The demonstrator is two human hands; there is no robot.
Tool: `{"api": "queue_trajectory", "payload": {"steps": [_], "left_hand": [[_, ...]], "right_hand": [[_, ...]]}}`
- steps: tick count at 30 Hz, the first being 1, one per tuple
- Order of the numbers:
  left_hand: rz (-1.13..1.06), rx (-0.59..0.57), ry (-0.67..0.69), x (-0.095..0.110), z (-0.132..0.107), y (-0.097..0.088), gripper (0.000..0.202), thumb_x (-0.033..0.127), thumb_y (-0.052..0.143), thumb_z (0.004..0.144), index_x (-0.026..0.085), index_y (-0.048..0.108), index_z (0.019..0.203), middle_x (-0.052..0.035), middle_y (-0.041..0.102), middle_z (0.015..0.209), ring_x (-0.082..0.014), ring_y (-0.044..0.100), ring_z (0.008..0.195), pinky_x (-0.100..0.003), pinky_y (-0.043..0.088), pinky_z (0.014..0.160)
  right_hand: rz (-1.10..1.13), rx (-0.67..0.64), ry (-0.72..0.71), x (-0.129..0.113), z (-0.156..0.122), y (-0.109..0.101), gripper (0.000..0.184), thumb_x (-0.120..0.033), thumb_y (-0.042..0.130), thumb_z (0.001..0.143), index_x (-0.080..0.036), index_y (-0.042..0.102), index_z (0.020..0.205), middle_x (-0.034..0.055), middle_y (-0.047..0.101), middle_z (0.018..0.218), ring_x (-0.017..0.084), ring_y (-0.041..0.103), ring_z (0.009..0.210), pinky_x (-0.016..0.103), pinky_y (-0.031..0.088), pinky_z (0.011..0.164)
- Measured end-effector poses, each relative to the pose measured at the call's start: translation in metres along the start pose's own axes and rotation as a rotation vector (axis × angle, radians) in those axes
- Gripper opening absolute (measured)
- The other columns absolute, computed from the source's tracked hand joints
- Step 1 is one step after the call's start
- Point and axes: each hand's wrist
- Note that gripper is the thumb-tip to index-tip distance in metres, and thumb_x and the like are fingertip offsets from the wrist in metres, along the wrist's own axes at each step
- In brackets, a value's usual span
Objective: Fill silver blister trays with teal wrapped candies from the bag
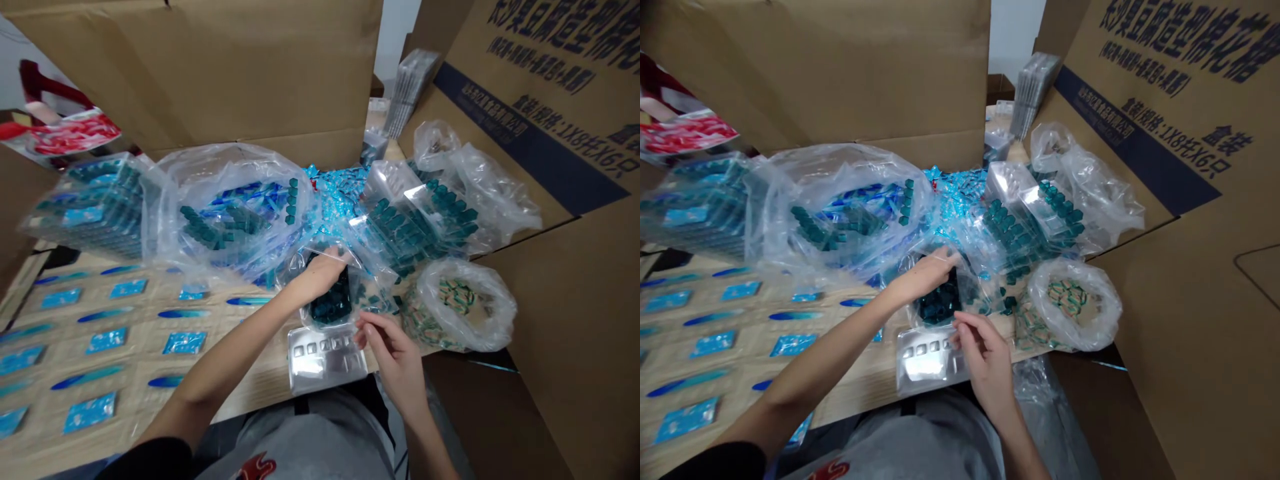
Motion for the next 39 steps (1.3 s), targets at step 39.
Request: {"api": "queue_trajectory", "payload": {"steps": [39], "left_hand": [[-1.129,0.435,0.034,0.025,-0.128,-0.007,0.013,0.03,0.063,0.087,0.02,0.063,0.095,-0.0008,0.059,0.081,-0.0122,0.057,0.077,-0.022,0.047,0.068]], "right_hand": [[0.269,-0.244,0.157,-0.022,0.014,0.043,0.013,-0.028,0.073,0.075,-0.025,0.072,0.087,-0.0014,0.066,0.079,0.009,0.054,0.06,0.02,0.045,0.054]]}}
Point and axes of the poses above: each hand's wrist, its own z-axis towards the middle knuckle, its own y-axis out of the palm, x = y × z
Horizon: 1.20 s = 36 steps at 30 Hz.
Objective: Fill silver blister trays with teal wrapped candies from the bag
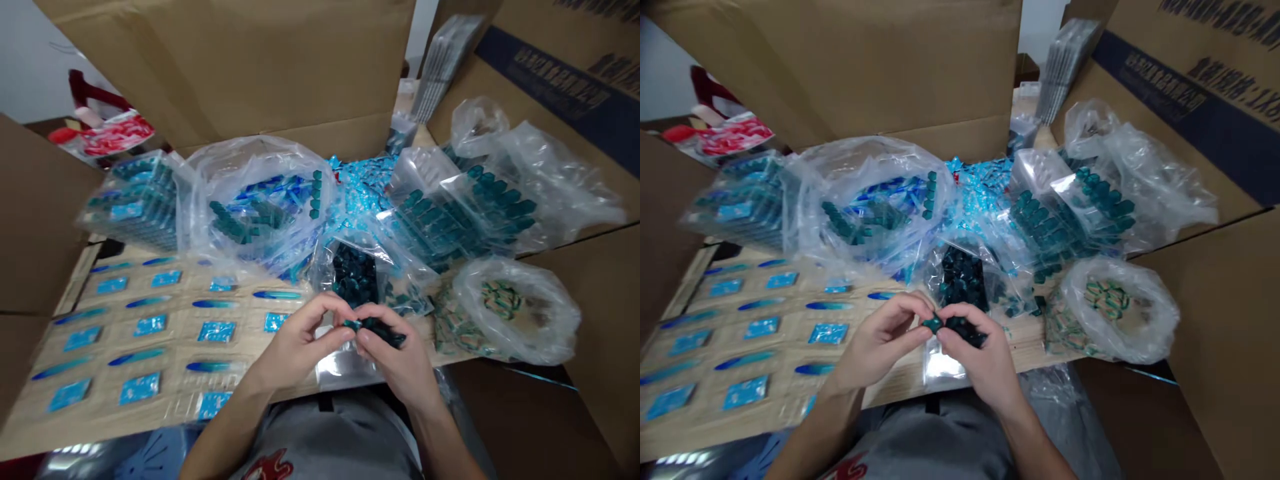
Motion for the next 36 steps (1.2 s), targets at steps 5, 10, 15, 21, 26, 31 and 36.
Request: {"api": "queue_trajectory", "payload": {"steps": [5,10,15,21,26,31,36], "left_hand": [[-0.042,0.084,-0.059,-0.002,-0.009,0.005,0.012,0.028,0.066,0.085,0.02,0.065,0.093,-0.002,0.065,0.088,-0.0136,0.062,0.083,-0.022,0.049,0.073],[-0.26,0.11,-0.158,-0.005,-0.019,0.01,0.014,0.031,0.07,0.081,0.021,0.064,0.089,0.001,0.065,0.079,-0.0103,0.061,0.071,-0.019,0.048,0.065],[-0.335,0.067,-0.373,-0.015,-0.038,0.012,0.016,0.03,0.071,0.078,0.019,0.062,0.086,0.0013,0.064,0.079,-0.0102,0.06,0.072,-0.019,0.047,0.068],[-0.228,0.11,-0.618,-0.04,-0.069,0.019,0.012,0.027,0.064,0.078,0.018,0.056,0.08,0.0035,0.057,0.074,-0.0102,0.054,0.068,-0.021,0.044,0.066],[-0.128,0.102,-0.615,-0.058,-0.084,0.017,0.012,0.029,0.056,0.081,0.018,0.053,0.076,0.0018,0.059,0.074,-0.0124,0.057,0.071,-0.023,0.045,0.068],[0.298,0.272,-0.393,-0.073,-0.088,-0.009,0.014,0.027,0.047,0.088,0.019,0.054,0.08,-0.0027,0.066,0.086,-0.0159,0.063,0.084,-0.027,0.049,0.076],[0.537,0.381,-0.309,-0.09,-0.076,-0.033,0.011,0.024,0.048,0.091,0.019,0.057,0.086,-0.0028,0.063,0.085,-0.0176,0.059,0.084,-0.029,0.046,0.078]], "right_hand": [[-0.217,0.076,-0.307,-0.003,-0.007,0.006,0.016,-0.015,0.067,0.078,-0.027,0.072,0.088,-0.0018,0.068,0.083,0.013,0.063,0.075,0.024,0.051,0.069],[-0.422,0.002,-0.472,0.0,-0.021,0.004,0.036,-0.01,0.066,0.081,-0.032,0.066,0.11,-0.0009,0.067,0.094,0.013,0.064,0.085,0.024,0.053,0.079],[-0.61,-0.11,-0.505,0.015,-0.03,-0.009,0.035,-0.011,0.065,0.083,-0.029,0.065,0.112,0.0021,0.066,0.095,0.014,0.065,0.086,0.024,0.054,0.076],[-0.77,-0.152,-0.455,0.061,-0.042,-0.015,0.029,-0.017,0.059,0.089,-0.025,0.064,0.116,0.0054,0.069,0.094,0.017,0.068,0.085,0.025,0.057,0.074],[-0.854,-0.168,-0.455,0.084,-0.044,-0.02,0.024,-0.02,0.055,0.091,-0.022,0.065,0.113,0.0064,0.069,0.091,0.017,0.069,0.082,0.025,0.057,0.072],[-1.079,-0.155,-0.421,0.093,-0.024,-0.02,0.022,-0.025,0.051,0.093,-0.02,0.067,0.108,0.0081,0.069,0.089,0.019,0.068,0.081,0.028,0.057,0.071],[-1.31,-0.251,-0.334,0.103,-0.005,-0.007,0.02,-0.021,0.053,0.091,-0.018,0.07,0.102,0.01,0.069,0.09,0.023,0.067,0.08,0.031,0.055,0.066]]}}
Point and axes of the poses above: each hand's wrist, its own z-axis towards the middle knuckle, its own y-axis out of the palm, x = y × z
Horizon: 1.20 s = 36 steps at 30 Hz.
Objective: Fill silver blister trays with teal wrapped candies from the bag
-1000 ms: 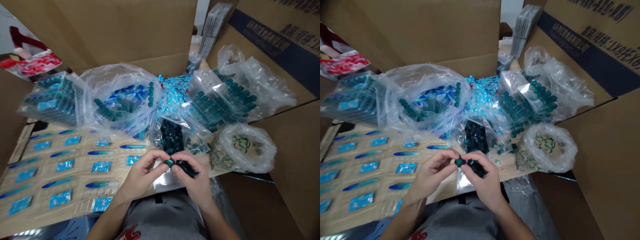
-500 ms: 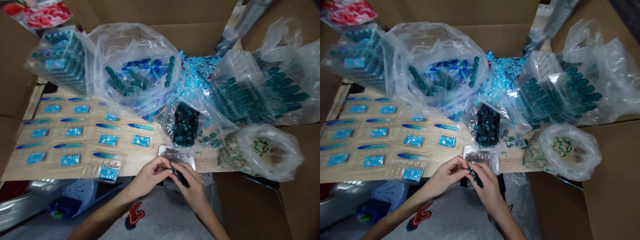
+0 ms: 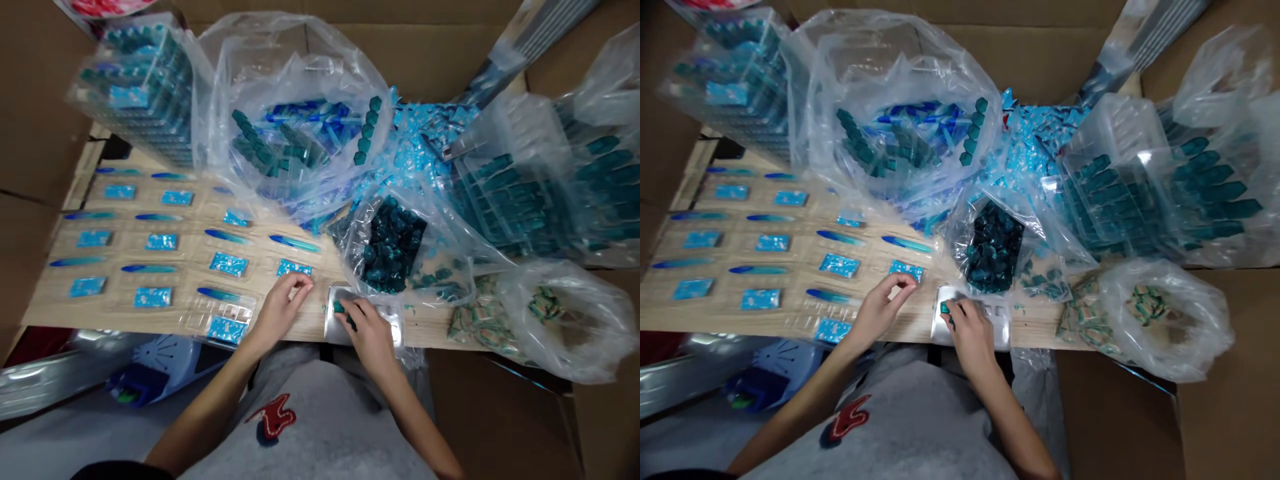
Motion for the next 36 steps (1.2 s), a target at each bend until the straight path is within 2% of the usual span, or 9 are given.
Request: {"api": "queue_trajectory", "payload": {"steps": [5,9,11,15,19,24,30,33,36], "left_hand": [[0.133,-0.015,0.133,0.005,0.031,0.023,0.011,0.016,0.053,0.089,0.019,0.061,0.084,-0.005,0.065,0.091,-0.0218,0.055,0.092,-0.036,0.041,0.087],[0.204,-0.03,0.183,0.011,0.047,0.037,0.013,0.01,0.053,0.086,0.018,0.064,0.083,-0.0084,0.065,0.095,-0.0258,0.053,0.094,-0.041,0.038,0.089],[0.209,-0.033,0.19,0.011,0.044,0.035,0.012,0.013,0.052,0.088,0.017,0.063,0.085,-0.0089,0.064,0.094,-0.0261,0.053,0.094,-0.042,0.039,0.088],[0.147,-0.074,0.199,0.018,0.018,0.02,0.015,0.018,0.047,0.093,0.018,0.06,0.1,-0.0069,0.064,0.1,-0.0224,0.056,0.097,-0.037,0.044,0.087],[-0.061,-0.27,0.242,0.035,-0.011,0.008,0.019,0.024,0.048,0.095,0.023,0.058,0.111,-0.0057,0.062,0.11,-0.0192,0.057,0.105,-0.033,0.047,0.089],[-0.091,-0.382,0.301,0.051,-0.017,0.009,0.021,0.027,0.056,0.091,0.025,0.058,0.112,-0.0073,0.056,0.117,-0.0214,0.052,0.114,-0.037,0.044,0.097],[-0.25,-0.327,0.151,0.054,-0.016,0.013,0.012,0.022,0.057,0.089,0.023,0.058,0.102,-0.0035,0.062,0.101,-0.0182,0.059,0.097,-0.032,0.047,0.087],[-0.308,-0.333,0.041,0.055,-0.018,0.015,0.016,0.024,0.058,0.088,0.023,0.059,0.105,-0.0018,0.065,0.094,-0.0165,0.061,0.089,-0.029,0.049,0.081],[-0.276,-0.322,0.069,0.05,-0.02,0.016,0.01,0.027,0.061,0.087,0.022,0.063,0.095,-0.0015,0.066,0.09,-0.0165,0.061,0.086,-0.027,0.049,0.078]], "right_hand": [[-0.029,-0.045,0.059,-0.009,0.007,0.005,0.019,-0.014,0.054,0.088,-0.017,0.071,0.097,0.0124,0.068,0.087,0.025,0.066,0.075,0.032,0.052,0.058],[0.083,-0.033,0.098,-0.009,0.004,-0.009,0.026,-0.018,0.057,0.087,-0.019,0.067,0.111,0.0104,0.069,0.096,0.023,0.066,0.086,0.033,0.054,0.071],[0.388,-0.038,0.197,-0.009,0.0,-0.019,0.032,-0.023,0.056,0.087,-0.021,0.063,0.118,0.0075,0.068,0.096,0.02,0.065,0.084,0.032,0.054,0.073],[1.185,-0.049,0.492,-0.012,-0.007,-0.032,0.041,-0.024,0.052,0.082,-0.021,0.061,0.121,0.0049,0.066,0.091,0.012,0.053,0.057,0.025,0.044,0.049],[1.447,-0.055,0.625,-0.017,-0.009,-0.034,0.047,-0.025,0.054,0.077,-0.019,0.061,0.123,0.0052,0.068,0.086,0.012,0.052,0.057,0.024,0.042,0.049],[1.401,-0.085,0.657,-0.018,-0.014,-0.04,0.047,-0.028,0.056,0.081,-0.027,0.059,0.127,0.0044,0.069,0.101,0.013,0.058,0.063,0.026,0.049,0.058],[1.144,0.1,0.53,-0.024,-0.019,-0.048,0.021,-0.032,0.057,0.083,-0.023,0.069,0.097,-0.0002,0.065,0.07,0.013,0.056,0.055,0.024,0.048,0.052],[0.936,0.181,0.445,-0.028,-0.02,-0.051,0.012,-0.029,0.061,0.082,-0.023,0.069,0.088,-0.002,0.065,0.068,0.011,0.054,0.051,0.023,0.049,0.053],[0.817,0.186,0.415,-0.024,-0.021,-0.05,0.011,-0.027,0.062,0.08,-0.022,0.07,0.086,-0.0011,0.067,0.069,0.011,0.054,0.052,0.024,0.049,0.055]]}}
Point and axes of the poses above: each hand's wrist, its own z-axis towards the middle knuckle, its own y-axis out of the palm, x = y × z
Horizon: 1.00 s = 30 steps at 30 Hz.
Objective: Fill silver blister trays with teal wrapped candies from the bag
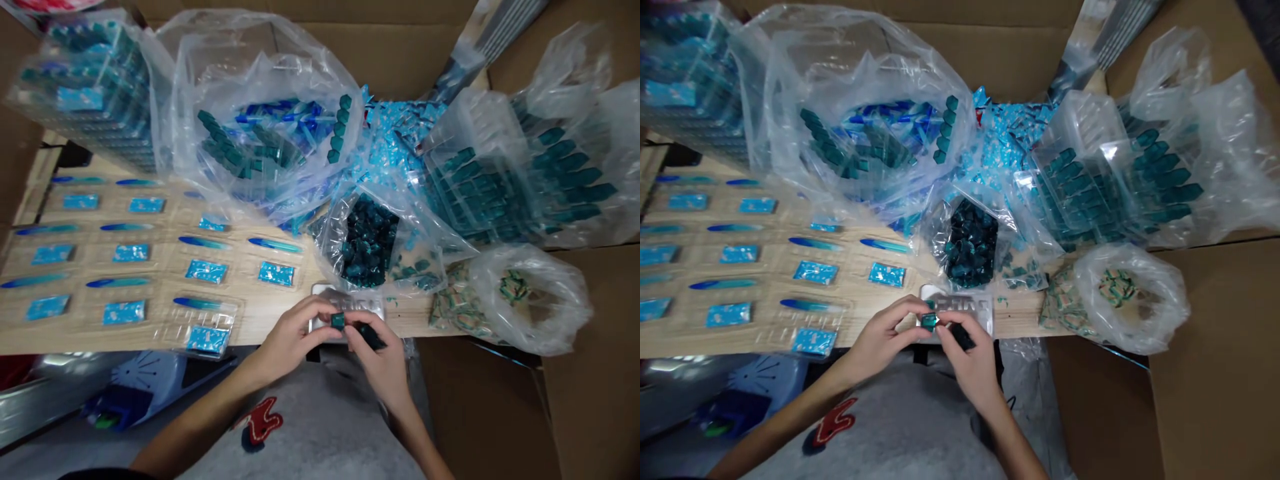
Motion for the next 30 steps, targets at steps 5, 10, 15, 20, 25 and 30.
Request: {"api": "queue_trajectory", "payload": {"steps": [5,10,15,20,25,30], "left_hand": [[0.263,0.063,0.084,-0.025,-0.009,-0.008,0.022,0.026,0.049,0.094,0.023,0.062,0.111,-0.0054,0.066,0.1,-0.0185,0.062,0.091,-0.031,0.05,0.079],[0.719,0.054,0.288,-0.041,0.002,-0.004,0.026,0.03,0.049,0.095,0.017,0.063,0.113,-0.0098,0.068,0.1,-0.0236,0.059,0.093,-0.037,0.046,0.081],[0.861,-0.078,0.329,-0.045,0.023,0.011,0.023,0.032,0.055,0.091,0.016,0.065,0.104,-0.009,0.069,0.098,-0.0234,0.057,0.089,-0.036,0.042,0.079],[0.91,-0.075,0.305,-0.045,0.024,0.014,0.023,0.033,0.057,0.089,0.015,0.066,0.102,-0.0098,0.068,0.095,-0.0252,0.057,0.088,-0.037,0.041,0.077],[0.953,-0.045,0.27,-0.037,0.028,0.013,0.022,0.028,0.056,0.091,0.019,0.065,0.109,-0.0076,0.067,0.097,-0.0226,0.058,0.09,-0.034,0.043,0.078],[1.054,-0.099,0.254,-0.033,0.041,0.021,0.016,0.013,0.056,0.088,0.019,0.068,0.098,-0.0098,0.068,0.095,-0.0252,0.06,0.088,-0.036,0.044,0.075]], "right_hand": [[-0.066,0.062,0.145,0.024,-0.001,-0.018,0.021,-0.036,0.062,0.079,-0.018,0.071,0.086,0.0023,0.069,0.069,0.013,0.056,0.05,0.025,0.049,0.052],[-0.096,0.142,0.185,0.042,-0.004,-0.031,0.025,-0.039,0.062,0.078,-0.017,0.071,0.087,0.0016,0.067,0.064,0.013,0.055,0.05,0.027,0.05,0.054],[-0.06,0.171,0.164,0.046,-0.002,-0.032,0.027,-0.04,0.063,0.079,-0.017,0.07,0.09,0.0018,0.066,0.067,0.013,0.054,0.05,0.027,0.049,0.053],[-0.039,0.172,0.15,0.048,-0.001,-0.03,0.028,-0.041,0.063,0.078,-0.017,0.07,0.089,0.0013,0.064,0.065,0.012,0.053,0.049,0.026,0.048,0.052],[-0.062,0.235,0.144,0.047,-0.002,-0.04,0.026,-0.04,0.062,0.08,-0.018,0.07,0.09,0.0003,0.062,0.064,0.013,0.053,0.05,0.026,0.046,0.051],[-0.122,0.335,0.142,0.052,-0.005,-0.054,0.025,-0.04,0.061,0.078,-0.018,0.069,0.087,0.003,0.067,0.072,0.014,0.053,0.053,0.027,0.046,0.053]]}}
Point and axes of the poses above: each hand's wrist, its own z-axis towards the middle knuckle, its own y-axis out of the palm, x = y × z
